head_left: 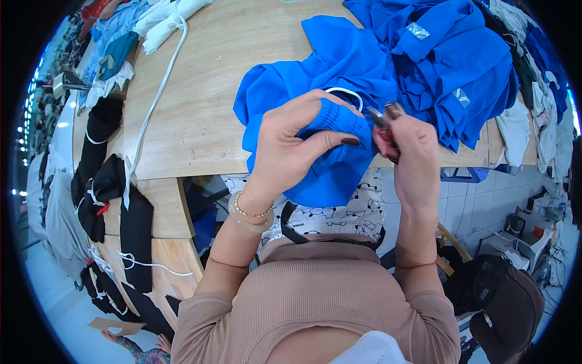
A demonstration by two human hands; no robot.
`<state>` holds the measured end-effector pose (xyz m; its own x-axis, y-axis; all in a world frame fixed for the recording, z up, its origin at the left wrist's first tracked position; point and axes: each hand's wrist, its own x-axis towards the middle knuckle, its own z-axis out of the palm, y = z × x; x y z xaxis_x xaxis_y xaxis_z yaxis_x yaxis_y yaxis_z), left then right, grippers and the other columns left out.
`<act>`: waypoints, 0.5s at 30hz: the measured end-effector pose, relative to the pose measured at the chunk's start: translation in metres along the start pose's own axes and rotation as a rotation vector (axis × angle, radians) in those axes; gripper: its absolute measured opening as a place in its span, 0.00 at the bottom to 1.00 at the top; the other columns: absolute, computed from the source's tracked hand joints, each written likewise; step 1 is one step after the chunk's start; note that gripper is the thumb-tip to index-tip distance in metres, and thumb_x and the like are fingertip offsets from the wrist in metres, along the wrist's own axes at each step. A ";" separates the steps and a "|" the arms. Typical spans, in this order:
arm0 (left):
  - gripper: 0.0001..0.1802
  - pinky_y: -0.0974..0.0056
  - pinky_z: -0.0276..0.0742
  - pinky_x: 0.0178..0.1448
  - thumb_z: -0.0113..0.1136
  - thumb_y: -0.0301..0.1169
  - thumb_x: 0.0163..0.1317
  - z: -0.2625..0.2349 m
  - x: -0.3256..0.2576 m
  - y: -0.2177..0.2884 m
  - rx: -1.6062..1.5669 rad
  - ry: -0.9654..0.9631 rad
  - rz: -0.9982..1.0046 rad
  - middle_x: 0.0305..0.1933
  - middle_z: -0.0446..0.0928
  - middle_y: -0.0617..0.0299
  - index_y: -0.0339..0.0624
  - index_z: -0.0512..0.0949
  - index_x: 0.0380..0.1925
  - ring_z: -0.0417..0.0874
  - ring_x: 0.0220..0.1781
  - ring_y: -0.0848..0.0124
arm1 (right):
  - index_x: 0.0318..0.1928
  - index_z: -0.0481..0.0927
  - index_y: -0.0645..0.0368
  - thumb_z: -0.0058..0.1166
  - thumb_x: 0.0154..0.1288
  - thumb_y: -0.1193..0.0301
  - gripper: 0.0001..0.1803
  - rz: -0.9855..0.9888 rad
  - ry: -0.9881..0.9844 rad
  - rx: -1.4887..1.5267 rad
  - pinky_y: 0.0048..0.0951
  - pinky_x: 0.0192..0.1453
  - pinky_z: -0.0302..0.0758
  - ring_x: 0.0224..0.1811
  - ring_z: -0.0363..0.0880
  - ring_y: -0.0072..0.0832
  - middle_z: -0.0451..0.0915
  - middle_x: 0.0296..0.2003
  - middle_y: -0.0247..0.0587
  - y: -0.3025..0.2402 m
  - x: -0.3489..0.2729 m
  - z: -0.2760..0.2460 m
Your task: Trimming loose threads and inspecting blue athletic shorts at a garment factory.
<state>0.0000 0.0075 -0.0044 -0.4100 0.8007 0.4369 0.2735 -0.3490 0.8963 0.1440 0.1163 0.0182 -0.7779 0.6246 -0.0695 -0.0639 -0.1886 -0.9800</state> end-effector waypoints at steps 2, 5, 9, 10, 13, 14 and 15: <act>0.10 0.74 0.76 0.37 0.64 0.20 0.53 0.001 -0.003 0.001 -0.031 -0.008 -0.040 0.34 0.81 0.61 0.33 0.80 0.37 0.80 0.32 0.77 | 0.26 0.76 0.65 0.45 0.71 0.60 0.21 -0.036 0.083 0.056 0.14 0.25 0.53 0.22 0.60 0.11 0.72 0.20 0.30 -0.006 -0.001 0.000; 0.10 0.73 0.76 0.39 0.65 0.21 0.53 -0.002 -0.004 0.003 -0.023 0.019 -0.167 0.36 0.81 0.61 0.33 0.80 0.37 0.80 0.34 0.77 | 0.29 0.78 0.66 0.47 0.70 0.64 0.18 -0.015 -0.076 -0.073 0.14 0.25 0.54 0.22 0.61 0.11 0.71 0.20 0.29 -0.022 -0.004 -0.009; 0.11 0.73 0.76 0.41 0.65 0.22 0.54 -0.003 -0.003 0.001 -0.012 0.040 -0.089 0.36 0.81 0.61 0.34 0.79 0.38 0.80 0.36 0.77 | 0.35 0.80 0.64 0.57 0.62 0.74 0.05 -0.077 0.048 -0.488 0.15 0.24 0.55 0.23 0.62 0.10 0.71 0.21 0.27 -0.029 -0.013 -0.005; 0.12 0.73 0.76 0.42 0.65 0.22 0.54 -0.003 -0.003 0.001 -0.005 0.045 -0.084 0.36 0.81 0.61 0.34 0.79 0.39 0.80 0.36 0.77 | 0.34 0.80 0.64 0.59 0.61 0.74 0.05 -0.100 0.081 -0.485 0.16 0.23 0.53 0.22 0.61 0.10 0.70 0.20 0.27 -0.026 -0.015 -0.003; 0.09 0.71 0.74 0.44 0.64 0.21 0.52 -0.001 -0.003 0.006 -0.038 0.080 -0.166 0.38 0.80 0.59 0.34 0.81 0.36 0.80 0.38 0.71 | 0.32 0.80 0.65 0.58 0.61 0.74 0.05 -0.162 0.041 -0.616 0.17 0.21 0.53 0.20 0.59 0.11 0.68 0.17 0.27 -0.025 -0.017 -0.002; 0.09 0.71 0.74 0.44 0.64 0.21 0.52 0.000 -0.002 0.006 -0.039 0.079 -0.166 0.38 0.80 0.59 0.34 0.81 0.36 0.80 0.38 0.71 | 0.29 0.79 0.65 0.58 0.60 0.75 0.05 -0.164 0.063 -0.646 0.18 0.19 0.52 0.18 0.57 0.11 0.66 0.14 0.28 -0.026 -0.018 0.001; 0.09 0.71 0.74 0.44 0.64 0.20 0.52 0.000 -0.002 0.006 -0.039 0.079 -0.156 0.38 0.80 0.59 0.34 0.81 0.36 0.80 0.38 0.71 | 0.29 0.79 0.65 0.58 0.60 0.75 0.05 -0.164 0.065 -0.647 0.18 0.19 0.52 0.18 0.57 0.11 0.66 0.14 0.28 -0.027 -0.018 0.001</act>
<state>0.0028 0.0041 0.0003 -0.5119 0.8065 0.2958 0.1679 -0.2438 0.9552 0.1595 0.1095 0.0463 -0.7497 0.6544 0.0982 0.2254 0.3920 -0.8919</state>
